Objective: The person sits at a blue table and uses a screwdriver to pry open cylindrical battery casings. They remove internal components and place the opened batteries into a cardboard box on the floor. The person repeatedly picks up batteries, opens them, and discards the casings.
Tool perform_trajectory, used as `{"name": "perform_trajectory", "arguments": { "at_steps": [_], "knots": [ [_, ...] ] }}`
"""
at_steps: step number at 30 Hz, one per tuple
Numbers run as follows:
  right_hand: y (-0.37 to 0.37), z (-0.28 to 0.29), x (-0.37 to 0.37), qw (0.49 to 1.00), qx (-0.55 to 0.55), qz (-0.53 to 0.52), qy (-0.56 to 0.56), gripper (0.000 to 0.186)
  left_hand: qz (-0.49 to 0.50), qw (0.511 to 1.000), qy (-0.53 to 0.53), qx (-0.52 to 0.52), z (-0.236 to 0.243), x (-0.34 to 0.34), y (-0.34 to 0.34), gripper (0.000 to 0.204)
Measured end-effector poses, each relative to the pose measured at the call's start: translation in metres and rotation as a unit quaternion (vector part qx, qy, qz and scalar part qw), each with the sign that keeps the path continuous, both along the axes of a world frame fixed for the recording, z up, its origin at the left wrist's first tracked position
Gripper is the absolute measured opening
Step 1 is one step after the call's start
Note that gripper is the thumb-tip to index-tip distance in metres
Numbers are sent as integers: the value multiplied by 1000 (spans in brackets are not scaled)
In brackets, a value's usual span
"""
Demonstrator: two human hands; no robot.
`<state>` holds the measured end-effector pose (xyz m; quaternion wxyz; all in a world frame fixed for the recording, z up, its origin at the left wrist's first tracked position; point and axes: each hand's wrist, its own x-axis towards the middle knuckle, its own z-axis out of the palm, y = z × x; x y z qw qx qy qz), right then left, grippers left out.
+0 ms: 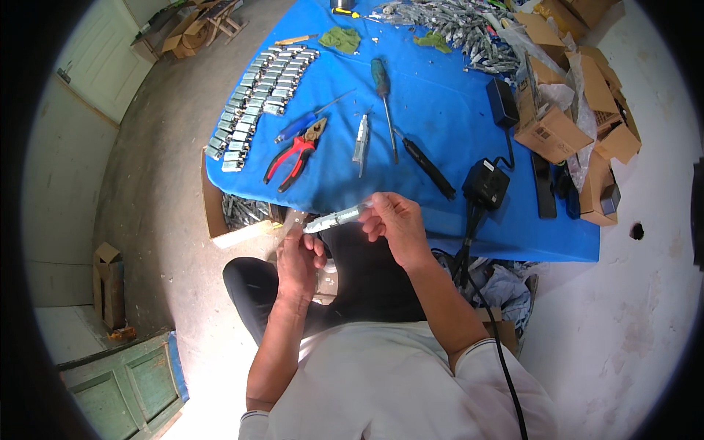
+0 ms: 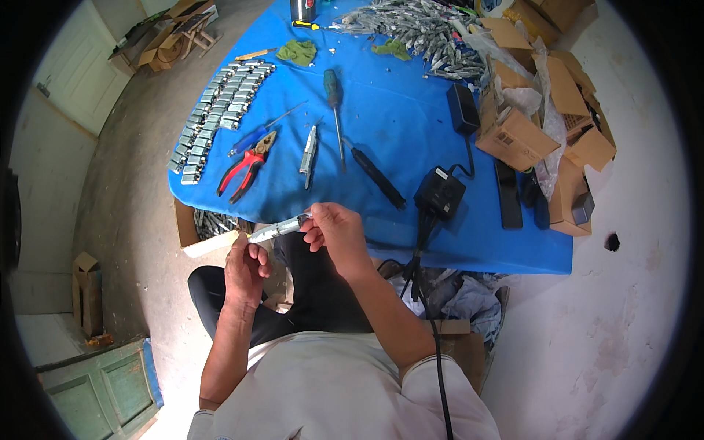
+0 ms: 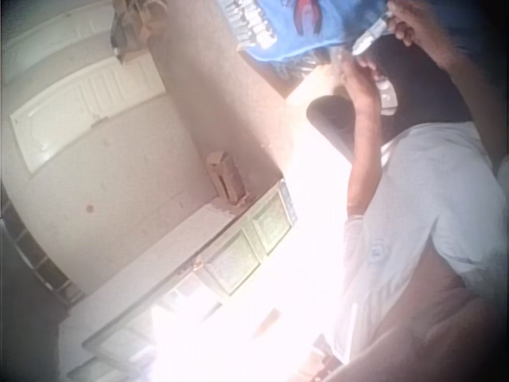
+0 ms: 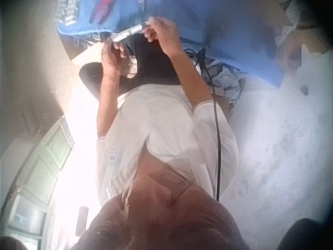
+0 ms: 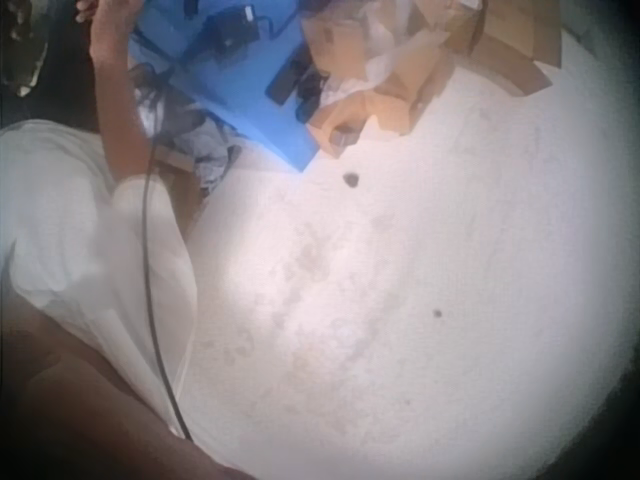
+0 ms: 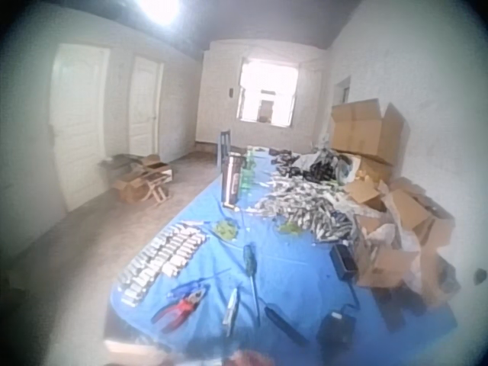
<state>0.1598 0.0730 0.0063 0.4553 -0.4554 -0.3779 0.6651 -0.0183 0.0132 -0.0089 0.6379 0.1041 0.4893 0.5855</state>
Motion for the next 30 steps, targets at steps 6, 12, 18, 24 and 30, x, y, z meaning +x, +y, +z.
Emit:
{"name": "perform_trajectory", "arguments": {
  "at_steps": [6,12,18,24,30],
  "knots": [
    [3,9,4,998,16,34,-47,28,3,1000,-9,-13,0,0,1,38],
    [0,9,1,996,4,71,-51,30,9,1000,-12,-2,-8,-7,-3,39],
    [0,12,2,987,69,93,-110,34,19,1000,-15,-2,-11,-6,1,41],
    [4,18,3,978,105,113,-140,32,14,1000,-4,-10,-9,-6,1,40],
    [8,11,-2,984,86,107,-115,26,92,995,-23,-8,-19,-10,2,36]
  ]
}}
